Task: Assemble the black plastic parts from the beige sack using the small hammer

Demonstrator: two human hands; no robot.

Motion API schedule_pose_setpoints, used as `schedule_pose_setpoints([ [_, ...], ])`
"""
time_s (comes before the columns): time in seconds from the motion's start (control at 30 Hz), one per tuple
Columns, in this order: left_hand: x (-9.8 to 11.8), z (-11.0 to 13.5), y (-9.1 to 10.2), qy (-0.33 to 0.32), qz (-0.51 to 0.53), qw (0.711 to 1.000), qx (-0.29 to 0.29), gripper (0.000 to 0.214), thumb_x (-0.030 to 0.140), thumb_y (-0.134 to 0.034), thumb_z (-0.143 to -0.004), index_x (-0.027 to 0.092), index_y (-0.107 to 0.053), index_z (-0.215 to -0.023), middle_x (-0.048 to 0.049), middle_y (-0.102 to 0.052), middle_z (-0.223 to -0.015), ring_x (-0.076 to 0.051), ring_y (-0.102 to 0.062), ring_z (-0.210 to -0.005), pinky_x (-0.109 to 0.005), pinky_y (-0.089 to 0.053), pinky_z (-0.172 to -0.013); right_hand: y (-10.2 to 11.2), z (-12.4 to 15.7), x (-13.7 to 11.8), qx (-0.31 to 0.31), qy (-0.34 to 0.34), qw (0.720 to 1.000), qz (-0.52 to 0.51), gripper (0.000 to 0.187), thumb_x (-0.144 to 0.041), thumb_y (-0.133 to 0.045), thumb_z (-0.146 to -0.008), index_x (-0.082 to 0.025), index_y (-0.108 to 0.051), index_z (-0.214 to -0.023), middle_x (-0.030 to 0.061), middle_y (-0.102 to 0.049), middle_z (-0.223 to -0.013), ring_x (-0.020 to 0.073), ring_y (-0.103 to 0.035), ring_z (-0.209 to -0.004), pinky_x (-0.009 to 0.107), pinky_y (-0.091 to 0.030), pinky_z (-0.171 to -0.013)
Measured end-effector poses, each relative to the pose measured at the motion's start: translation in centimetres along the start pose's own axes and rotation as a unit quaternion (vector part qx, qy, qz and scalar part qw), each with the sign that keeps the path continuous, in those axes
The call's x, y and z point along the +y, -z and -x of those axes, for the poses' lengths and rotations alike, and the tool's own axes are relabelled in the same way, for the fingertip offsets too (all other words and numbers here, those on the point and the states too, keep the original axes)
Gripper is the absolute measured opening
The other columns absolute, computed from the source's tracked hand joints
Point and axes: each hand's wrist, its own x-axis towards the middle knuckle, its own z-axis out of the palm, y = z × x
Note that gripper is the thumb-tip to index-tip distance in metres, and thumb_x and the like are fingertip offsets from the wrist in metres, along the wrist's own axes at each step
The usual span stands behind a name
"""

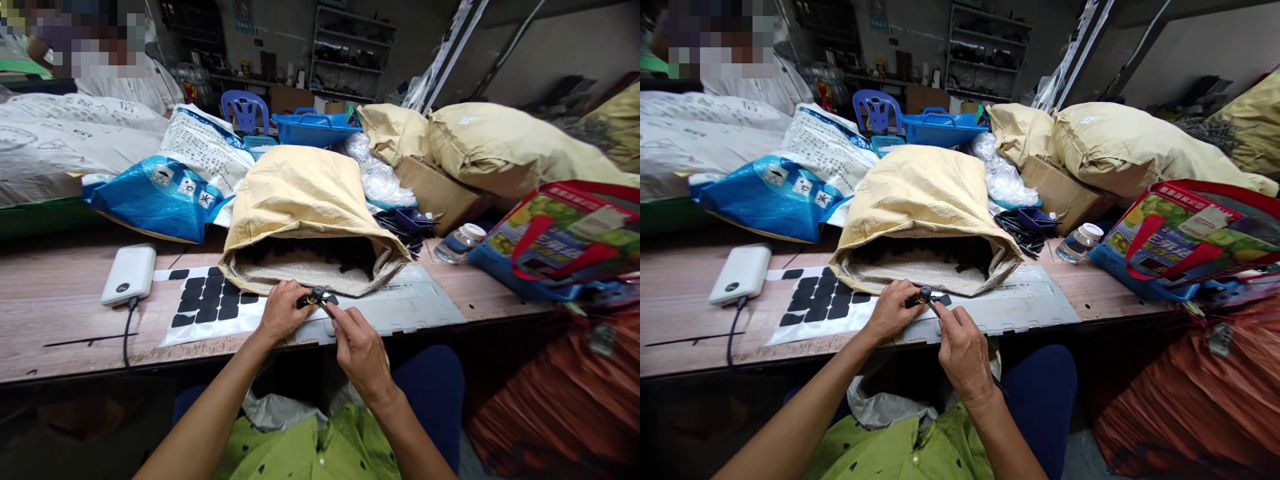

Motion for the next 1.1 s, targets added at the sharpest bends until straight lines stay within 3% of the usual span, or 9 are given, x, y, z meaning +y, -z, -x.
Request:
schedule_pose_setpoints([
  [0.2,0.0,0.0,0.2,0.003,0.009,1.000,-0.005,0.014,0.033,-0.071,-0.086,0.025,-0.074,-0.097,-0.0027,-0.068,-0.092,-0.024,-0.057,-0.097,-0.037,-0.041,-0.087,1.0,-2.0,2.8,0.080,-0.034,0.994,0.073,0.038,-0.021,-0.046,-0.101,-0.025,-0.067,-0.132,0.0082,-0.066,-0.097,0.0236,-0.062,-0.094,0.033,-0.050,-0.085],
  [0.37,-0.6,0.0,0.3,-0.004,0.032,0.999,-0.021,0.020,0.038,-0.060,-0.095,0.025,-0.075,-0.100,-0.0026,-0.069,-0.098,-0.023,-0.057,-0.099,-0.037,-0.040,-0.089,0.7,-2.9,6.2,0.061,-0.048,0.983,0.164,0.036,-0.016,-0.049,-0.096,-0.023,-0.072,-0.123,0.0079,-0.062,-0.089,0.0235,-0.057,-0.087,0.032,-0.045,-0.077],
  [0.5,-0.7,0.0,0.2,-0.013,0.033,0.999,-0.020,0.025,0.037,-0.053,-0.099,0.024,-0.075,-0.099,-0.0027,-0.069,-0.099,-0.022,-0.056,-0.100,-0.036,-0.039,-0.091,0.3,-2.8,6.0,0.068,-0.056,0.982,0.168,0.034,-0.015,-0.055,-0.091,-0.023,-0.073,-0.120,0.0093,-0.064,-0.096,0.0257,-0.054,-0.093,0.035,-0.044,-0.080],
  [0.6,-0.7,0.0,0.2,-0.020,0.018,0.999,-0.027,0.029,0.038,-0.049,-0.102,0.024,-0.075,-0.097,-0.0030,-0.069,-0.099,-0.022,-0.055,-0.100,-0.035,-0.039,-0.089,0.2,-3.1,4.2,0.060,-0.041,0.997,0.035,0.036,-0.018,-0.057,-0.092,-0.022,-0.070,-0.125,0.0101,-0.065,-0.105,0.0254,-0.057,-0.097,0.037,-0.047,-0.084],
  [0.67,-0.7,0.1,0.3,-0.027,0.008,0.999,-0.033,0.033,0.039,-0.046,-0.104,0.024,-0.074,-0.096,-0.0031,-0.068,-0.098,-0.022,-0.054,-0.097,-0.035,-0.038,-0.088,-0.1,-3.6,3.0,0.010,-0.036,0.993,-0.111,0.038,-0.020,-0.057,-0.093,-0.022,-0.069,-0.129,0.0089,-0.066,-0.106,0.0207,-0.061,-0.088,0.033,-0.051,-0.078],
  [0.8,-0.9,0.1,0.4,-0.044,0.002,0.998,-0.042,0.037,0.040,-0.041,-0.106,0.022,-0.070,-0.090,-0.0032,-0.066,-0.093,-0.021,-0.052,-0.094,-0.035,-0.037,-0.086,-1.2,-4.5,1.9,-0.070,-0.079,0.951,-0.291,0.031,-0.026,-0.062,-0.092,-0.022,-0.075,-0.119,0.0062,-0.070,-0.100,0.0155,-0.063,-0.075,0.029,-0.054,-0.068],
  [0.9,-1.0,0.2,0.4,-0.051,0.013,0.997,-0.049,0.039,0.040,-0.039,-0.107,0.022,-0.068,-0.087,-0.0027,-0.065,-0.093,-0.021,-0.051,-0.094,-0.035,-0.036,-0.084,-1.6,-4.6,2.2,-0.110,-0.143,0.903,-0.390,0.032,-0.036,-0.066,-0.091,-0.020,-0.077,-0.117,0.0038,-0.071,-0.087,0.0123,-0.061,-0.062,0.026,-0.052,-0.057],
  [0.97,-1.0,0.2,0.5,-0.055,0.016,0.997,-0.049,0.040,0.040,-0.038,-0.107,0.022,-0.066,-0.085,-0.0022,-0.064,-0.092,-0.021,-0.051,-0.094,-0.036,-0.035,-0.083,-1.6,-4.6,2.4,-0.122,-0.165,0.878,-0.433,0.035,-0.041,-0.070,-0.088,-0.020,-0.078,-0.115,0.0021,-0.071,-0.081,0.0116,-0.061,-0.060,0.026,-0.053,-0.058],
  [1.1,-0.9,0.2,0.5,-0.064,0.010,0.997,-0.048,0.042,0.041,-0.037,-0.108,0.022,-0.064,-0.083,-0.0014,-0.062,-0.089,-0.021,-0.050,-0.093,-0.037,-0.033,-0.083,-1.9,-4.6,2.6,-0.100,-0.186,0.858,-0.469,0.033,-0.043,-0.077,-0.082,-0.020,-0.082,-0.106,0.0016,-0.072,-0.076,0.0117,-0.063,-0.060,0.028,-0.055,-0.062],
])
